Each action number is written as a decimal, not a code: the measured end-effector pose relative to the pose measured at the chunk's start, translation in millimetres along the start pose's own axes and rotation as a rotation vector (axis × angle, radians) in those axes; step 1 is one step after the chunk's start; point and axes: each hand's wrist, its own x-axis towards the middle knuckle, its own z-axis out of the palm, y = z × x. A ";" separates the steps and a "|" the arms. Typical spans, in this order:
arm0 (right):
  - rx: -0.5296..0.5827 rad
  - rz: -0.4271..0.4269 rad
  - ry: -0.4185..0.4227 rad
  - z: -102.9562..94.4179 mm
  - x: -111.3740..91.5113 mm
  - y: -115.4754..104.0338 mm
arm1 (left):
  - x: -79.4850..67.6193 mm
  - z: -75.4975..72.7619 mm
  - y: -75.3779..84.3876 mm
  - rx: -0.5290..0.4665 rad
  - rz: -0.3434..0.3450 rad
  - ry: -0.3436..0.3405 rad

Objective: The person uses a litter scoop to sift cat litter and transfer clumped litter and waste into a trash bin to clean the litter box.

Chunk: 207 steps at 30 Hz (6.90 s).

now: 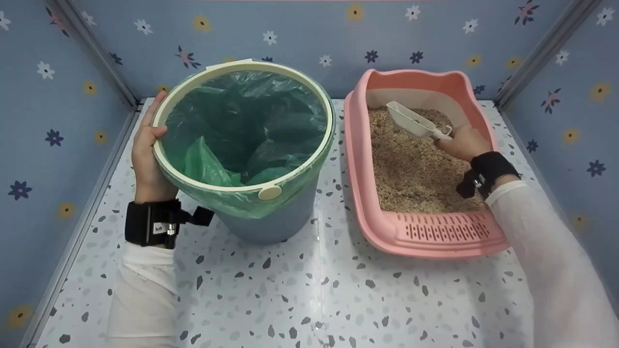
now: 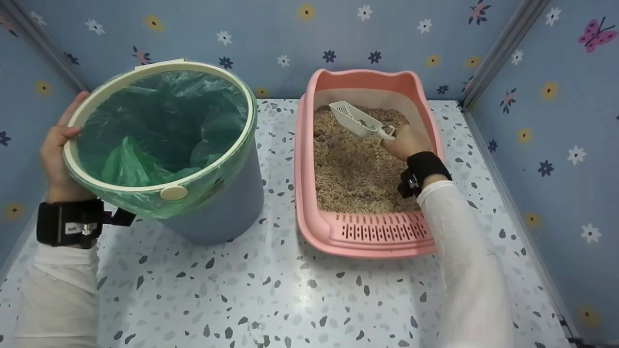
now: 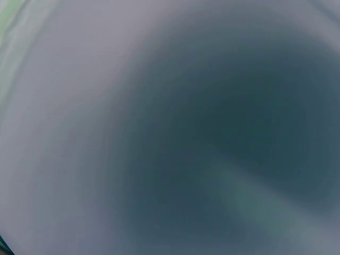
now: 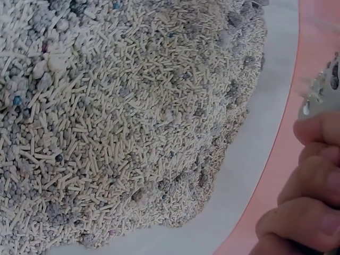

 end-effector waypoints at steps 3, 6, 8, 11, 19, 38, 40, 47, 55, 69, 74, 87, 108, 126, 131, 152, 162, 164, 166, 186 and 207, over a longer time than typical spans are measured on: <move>0.017 -0.030 -0.061 -1.3 0.9 0.6 | 0.0 -0.1 -0.1 -0.005 -0.002 0.000; 0.016 -0.066 -0.123 -2.4 1.6 2.1 | 0.4 -0.1 -0.5 -0.016 -0.001 -0.003; 0.002 -0.076 -0.162 -3.3 2.0 3.3 | 0.8 0.0 -0.7 -0.022 -0.003 -0.004; -0.021 -0.070 -0.219 -5.3 1.5 4.1 | 1.2 0.0 -1.0 -0.023 -0.005 0.001; -0.043 -0.034 -0.262 -11.8 1.5 6.4 | 1.2 -0.8 -0.6 -0.022 -0.011 0.005; -0.356 -0.275 0.584 0.7 -1.8 14.4 | -0.3 -0.1 -0.2 -0.024 -0.019 0.007; -0.353 -0.304 0.633 1.7 -2.2 14.8 | -0.5 -0.1 -0.1 -0.027 -0.019 0.008; -0.339 -0.402 0.807 5.1 -0.7 16.8 | -1.2 -0.2 0.2 -0.021 -0.010 -0.003; -0.322 -0.425 0.826 5.4 1.0 17.7 | -1.1 -1.0 -0.5 -0.009 0.003 -0.009; -0.291 -0.205 0.492 0.2 -3.2 13.6 | -1.6 -0.3 0.2 0.010 0.004 0.007; -0.207 -0.071 0.289 -5.4 -3.1 13.0 | -1.5 -0.5 0.2 0.006 0.007 0.002; -0.185 -0.109 0.205 -26.4 -4.5 1.9 | -1.4 0.2 0.2 0.019 0.007 0.009; -0.266 -0.313 0.273 -89.5 -10.4 -101.4 | -0.6 3.0 -0.1 -0.036 -0.006 0.036; -0.466 -0.620 0.421 -96.4 -25.1 -209.6 | -0.6 0.9 -0.4 -0.059 -0.008 0.014; -0.568 -0.678 0.449 -92.5 -34.0 -236.1 | -0.8 0.2 0.9 -0.086 -0.012 0.021; -1.096 -1.101 0.815 -71.9 -73.9 -297.2 | -1.0 -0.6 1.1 -0.068 -0.009 0.017; -1.230 -1.203 1.130 -67.3 -81.3 -298.2 | -2.4 3.5 1.9 -0.076 -0.012 0.035; -1.203 -1.197 1.105 -68.6 -80.2 -296.3 | -3.0 3.6 2.1 -0.080 -0.010 0.031; -1.156 -1.192 1.074 -69.7 -78.3 -293.7 | -3.4 3.4 2.3 -0.076 -0.007 0.028; -0.612 -1.080 0.962 -88.3 -66.1 -247.9 | -5.1 1.8 3.0 -0.004 0.001 0.028; -0.499 -0.742 0.971 -121.2 -41.2 -122.0 | -6.2 0.8 3.6 -0.023 0.006 0.022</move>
